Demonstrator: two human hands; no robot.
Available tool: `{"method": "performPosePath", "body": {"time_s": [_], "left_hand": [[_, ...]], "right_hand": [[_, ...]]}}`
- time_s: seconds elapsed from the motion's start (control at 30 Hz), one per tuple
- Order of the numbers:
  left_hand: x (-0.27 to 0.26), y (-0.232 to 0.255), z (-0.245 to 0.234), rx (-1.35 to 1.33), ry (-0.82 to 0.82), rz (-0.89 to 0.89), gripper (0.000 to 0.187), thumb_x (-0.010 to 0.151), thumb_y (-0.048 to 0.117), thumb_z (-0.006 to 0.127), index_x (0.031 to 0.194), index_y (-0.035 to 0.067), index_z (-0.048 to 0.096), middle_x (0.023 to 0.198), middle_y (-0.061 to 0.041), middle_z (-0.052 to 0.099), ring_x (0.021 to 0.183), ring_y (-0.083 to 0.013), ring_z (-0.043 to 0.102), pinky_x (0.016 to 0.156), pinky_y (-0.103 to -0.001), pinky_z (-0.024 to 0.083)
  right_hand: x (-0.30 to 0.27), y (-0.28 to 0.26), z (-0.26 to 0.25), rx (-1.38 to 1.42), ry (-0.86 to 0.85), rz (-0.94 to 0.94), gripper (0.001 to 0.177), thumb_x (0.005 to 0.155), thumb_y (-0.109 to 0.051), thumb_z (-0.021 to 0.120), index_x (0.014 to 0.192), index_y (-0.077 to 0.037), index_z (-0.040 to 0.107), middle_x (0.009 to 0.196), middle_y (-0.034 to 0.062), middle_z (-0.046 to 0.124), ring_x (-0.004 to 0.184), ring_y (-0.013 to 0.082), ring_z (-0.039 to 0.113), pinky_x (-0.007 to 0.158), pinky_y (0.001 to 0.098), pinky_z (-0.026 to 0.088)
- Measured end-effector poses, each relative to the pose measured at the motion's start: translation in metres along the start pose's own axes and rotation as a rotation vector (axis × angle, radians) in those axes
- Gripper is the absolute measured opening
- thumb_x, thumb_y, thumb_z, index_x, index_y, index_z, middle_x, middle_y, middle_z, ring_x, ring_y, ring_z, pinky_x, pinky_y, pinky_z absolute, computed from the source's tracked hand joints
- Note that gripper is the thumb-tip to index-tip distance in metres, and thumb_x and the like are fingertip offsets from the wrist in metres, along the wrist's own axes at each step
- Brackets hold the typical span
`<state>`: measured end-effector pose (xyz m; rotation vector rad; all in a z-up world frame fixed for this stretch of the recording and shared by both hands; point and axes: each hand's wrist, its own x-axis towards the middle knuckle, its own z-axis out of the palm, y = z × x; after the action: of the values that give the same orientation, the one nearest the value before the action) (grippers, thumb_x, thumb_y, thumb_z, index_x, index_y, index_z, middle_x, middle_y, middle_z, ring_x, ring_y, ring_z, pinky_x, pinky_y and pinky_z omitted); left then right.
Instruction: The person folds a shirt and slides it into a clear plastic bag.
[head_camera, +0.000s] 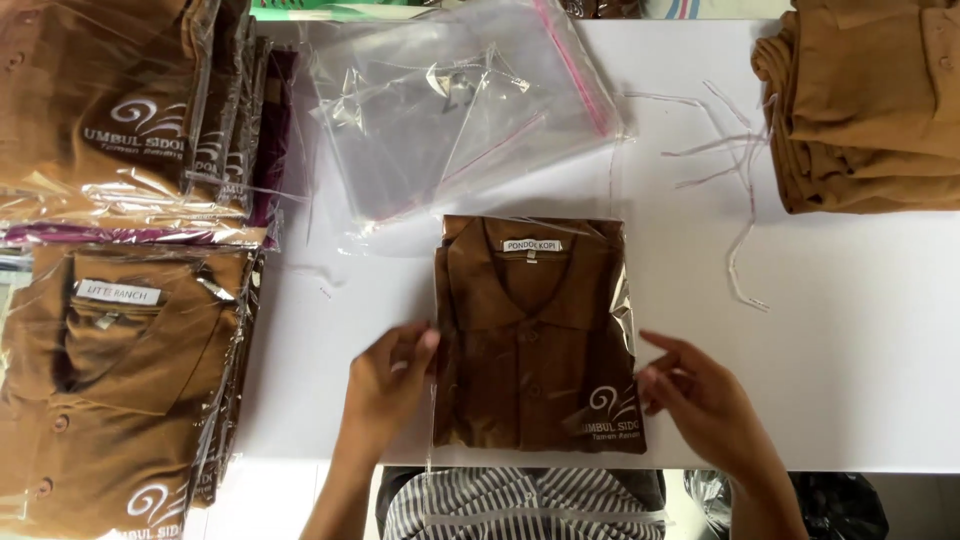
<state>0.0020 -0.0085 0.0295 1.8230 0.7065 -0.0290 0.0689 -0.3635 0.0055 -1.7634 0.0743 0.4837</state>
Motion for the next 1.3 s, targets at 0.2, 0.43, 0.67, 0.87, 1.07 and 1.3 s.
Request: {"method": "performPosePath", "body": {"time_s": [0.2, 0.43, 0.67, 0.87, 1.07, 1.3], "left_hand": [[0.071, 0.036, 0.014, 0.091, -0.087, 0.015, 0.075, 0.093, 0.054, 0.075, 0.141, -0.002, 0.062, 0.115, -0.02, 0.077, 0.106, -0.0309, 0.076, 0.089, -0.044, 0.063], [0.091, 0.018, 0.026, -0.315, -0.167, 0.05, 0.042, 0.092, 0.025, 0.081, 0.128, 0.005, 0.07, 0.113, -0.015, 0.07, 0.109, -0.0278, 0.067, 0.091, -0.041, 0.057], [0.097, 0.038, 0.028, -0.739, -0.323, 0.048, 0.053, 0.087, 0.021, 0.086, 0.127, -0.006, 0.065, 0.099, -0.014, 0.069, 0.087, -0.0231, 0.067, 0.074, -0.033, 0.057], [0.119, 0.012, 0.039, -0.854, -0.247, 0.067, 0.035, 0.092, 0.021, 0.083, 0.12, 0.001, 0.075, 0.096, -0.011, 0.072, 0.091, -0.0242, 0.074, 0.083, -0.035, 0.062], [0.1, 0.038, 0.046, -0.903, -0.158, 0.036, 0.029, 0.099, 0.034, 0.076, 0.112, 0.007, 0.078, 0.095, -0.01, 0.074, 0.095, -0.0233, 0.074, 0.086, -0.038, 0.062], [0.095, 0.042, 0.05, -0.867, -0.032, 0.122, 0.021, 0.102, 0.028, 0.073, 0.104, 0.008, 0.079, 0.085, -0.008, 0.073, 0.082, -0.0173, 0.072, 0.081, -0.034, 0.061]], "right_hand": [[0.059, -0.06, 0.024, -0.408, 0.105, 0.082, 0.068, 0.093, -0.047, 0.079, 0.141, 0.001, 0.066, 0.111, 0.0188, 0.078, 0.101, 0.0301, 0.077, 0.088, 0.0455, 0.059], [0.094, -0.032, 0.015, 0.043, 0.02, 0.051, 0.022, 0.098, -0.009, 0.073, 0.113, 0.007, 0.071, 0.105, 0.016, 0.061, 0.093, 0.0298, 0.067, 0.093, 0.0519, 0.059], [0.093, -0.092, 0.038, 0.292, -0.046, 0.124, 0.052, 0.101, -0.029, 0.07, 0.137, 0.007, 0.06, 0.105, 0.0191, 0.065, 0.101, 0.0329, 0.071, 0.097, 0.0517, 0.055], [0.099, -0.097, 0.044, 0.417, -0.037, 0.003, 0.031, 0.101, -0.024, 0.074, 0.108, 0.006, 0.07, 0.084, 0.0159, 0.066, 0.082, 0.0289, 0.072, 0.085, 0.0446, 0.059], [0.11, -0.091, 0.052, 0.442, 0.014, -0.095, 0.036, 0.105, -0.028, 0.072, 0.09, 0.004, 0.072, 0.072, 0.0148, 0.065, 0.07, 0.0256, 0.071, 0.073, 0.039, 0.06], [0.115, -0.102, 0.058, 0.488, 0.044, -0.121, 0.026, 0.096, -0.018, 0.08, 0.097, 0.007, 0.074, 0.076, 0.0161, 0.067, 0.072, 0.0277, 0.072, 0.073, 0.041, 0.06]]}}
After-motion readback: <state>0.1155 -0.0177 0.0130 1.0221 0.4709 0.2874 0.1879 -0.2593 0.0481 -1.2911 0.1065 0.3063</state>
